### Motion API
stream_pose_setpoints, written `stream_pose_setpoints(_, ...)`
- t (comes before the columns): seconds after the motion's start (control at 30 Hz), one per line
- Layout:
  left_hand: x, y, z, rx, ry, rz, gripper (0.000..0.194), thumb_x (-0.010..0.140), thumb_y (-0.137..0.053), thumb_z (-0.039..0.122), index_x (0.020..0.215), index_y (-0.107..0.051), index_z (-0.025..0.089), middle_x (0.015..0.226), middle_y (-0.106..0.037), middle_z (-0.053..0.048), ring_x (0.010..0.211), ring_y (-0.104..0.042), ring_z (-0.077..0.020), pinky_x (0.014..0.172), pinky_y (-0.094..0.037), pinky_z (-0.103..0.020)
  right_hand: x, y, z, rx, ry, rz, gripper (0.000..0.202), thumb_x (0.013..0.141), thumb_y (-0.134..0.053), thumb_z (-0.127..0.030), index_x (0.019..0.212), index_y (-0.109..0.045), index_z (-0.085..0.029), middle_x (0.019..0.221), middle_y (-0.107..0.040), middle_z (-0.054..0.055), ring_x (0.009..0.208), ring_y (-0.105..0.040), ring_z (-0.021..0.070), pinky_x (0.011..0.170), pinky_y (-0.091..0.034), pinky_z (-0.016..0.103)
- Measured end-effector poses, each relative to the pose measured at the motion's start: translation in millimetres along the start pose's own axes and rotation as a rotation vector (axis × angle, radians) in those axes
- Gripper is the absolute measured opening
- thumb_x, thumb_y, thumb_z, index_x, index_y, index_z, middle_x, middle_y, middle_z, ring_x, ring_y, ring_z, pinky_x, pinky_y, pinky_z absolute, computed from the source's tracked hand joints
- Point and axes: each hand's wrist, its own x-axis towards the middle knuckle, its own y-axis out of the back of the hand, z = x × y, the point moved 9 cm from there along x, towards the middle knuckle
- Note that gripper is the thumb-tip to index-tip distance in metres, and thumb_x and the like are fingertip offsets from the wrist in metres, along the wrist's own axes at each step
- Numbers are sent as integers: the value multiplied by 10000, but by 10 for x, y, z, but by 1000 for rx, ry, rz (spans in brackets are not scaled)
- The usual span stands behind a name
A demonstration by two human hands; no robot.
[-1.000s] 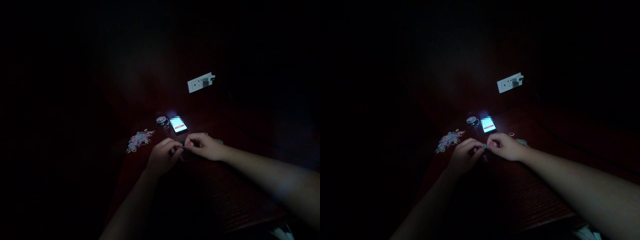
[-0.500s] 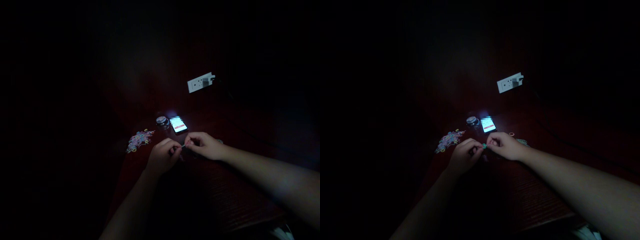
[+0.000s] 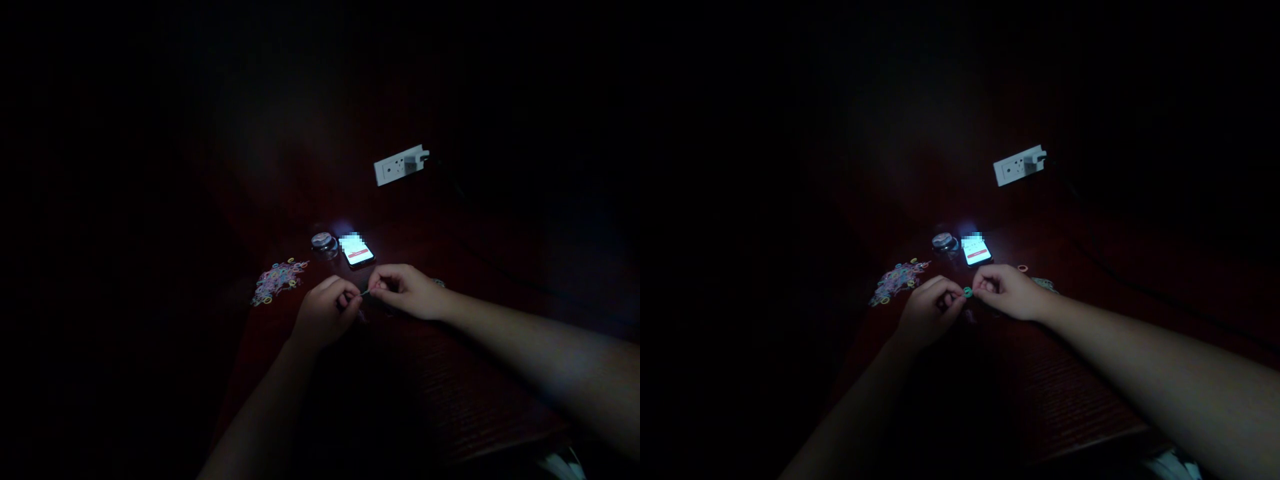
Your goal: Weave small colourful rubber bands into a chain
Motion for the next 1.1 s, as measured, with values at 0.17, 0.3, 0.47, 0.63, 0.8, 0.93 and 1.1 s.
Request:
stream_pose_setpoints(0.17, 2, -13, -10, 1, 6, -23, 56, 838, -596, 208, 868, -641, 196, 785, -607, -9, 673, -549, -116, 607, -433, -244, -4, 0, -17, 16, -13, -4, 167, 849, -576, -319, 796, -584, -161, 617, -507, -25, 552, -436, 97, 506, -353, 227)
stream_pose_setpoints(0.3, 5, -24, 11, 7, -9, -50, 69, 853, -575, 212, 849, -641, 196, 770, -603, -10, 671, -540, -118, 597, -422, -241, -9, 9, -56, 23, -13, 8, 172, 840, -577, -321, 776, -582, -161, 622, -500, -27, 550, -436, 97, 508, -353, 231)
stream_pose_setpoints(0.47, 5, -30, 29, 11, -22, -62, 83, 860, -569, 214, 837, -645, 189, 759, -600, -5, 668, -534, -115, 596, -414, -239, -6, 12, -78, 31, -13, 4, 163, 838, -574, -307, 773, -579, -158, 597, -500, -31, 528, -433, 94, 495, -346, 231)
stream_pose_setpoints(0.63, 3, -30, 45, 10, -26, -75, 84, 860, -572, 213, 846, -652, 190, 757, -600, -2, 670, -537, -113, 601, -421, -237, -9, -4, -66, 27, -7, 2, 169, 848, -569, -312, 780, -580, -157, 603, -511, -28, 534, -440, 92, 499, -348, 225)
stream_pose_setpoints(0.8, -5, -44, 15, 31, -18, -76, 88, 861, -568, 218, 838, -650, 195, 741, -599, 0, 661, -542, -116, 612, -430, -245, 0, 52, -62, -3, 12, 19, 192, 856, -557, -335, 776, -576, -162, 621, -527, -19, 554, -463, 104, 524, -369, 235)
stream_pose_setpoints(0.93, -16, -59, -185, 54, 46, -62, 112, 862, -564, 229, 927, -653, 210, 856, -647, -19, 756, -592, -137, 689, -472, -264, 47, 343, -114, -179, 34, 35, 171, 835, -558, -327, 779, -592, -169, 707, -566, 5, 640, -511, 130, 598, -406, 259)
stream_pose_setpoints(1.1, -43, 11, -583, 237, 169, -35, 172, 862, -563, 289, 993, -648, 217, 1015, -665, -48, 971, -594, -215, 889, -466, -375, -29, 710, 138, -470, -136, -153, 134, 796, -576, -312, 740, -608, -194, 692, -611, 3, 626, -532, 142, 601, -403, 272)
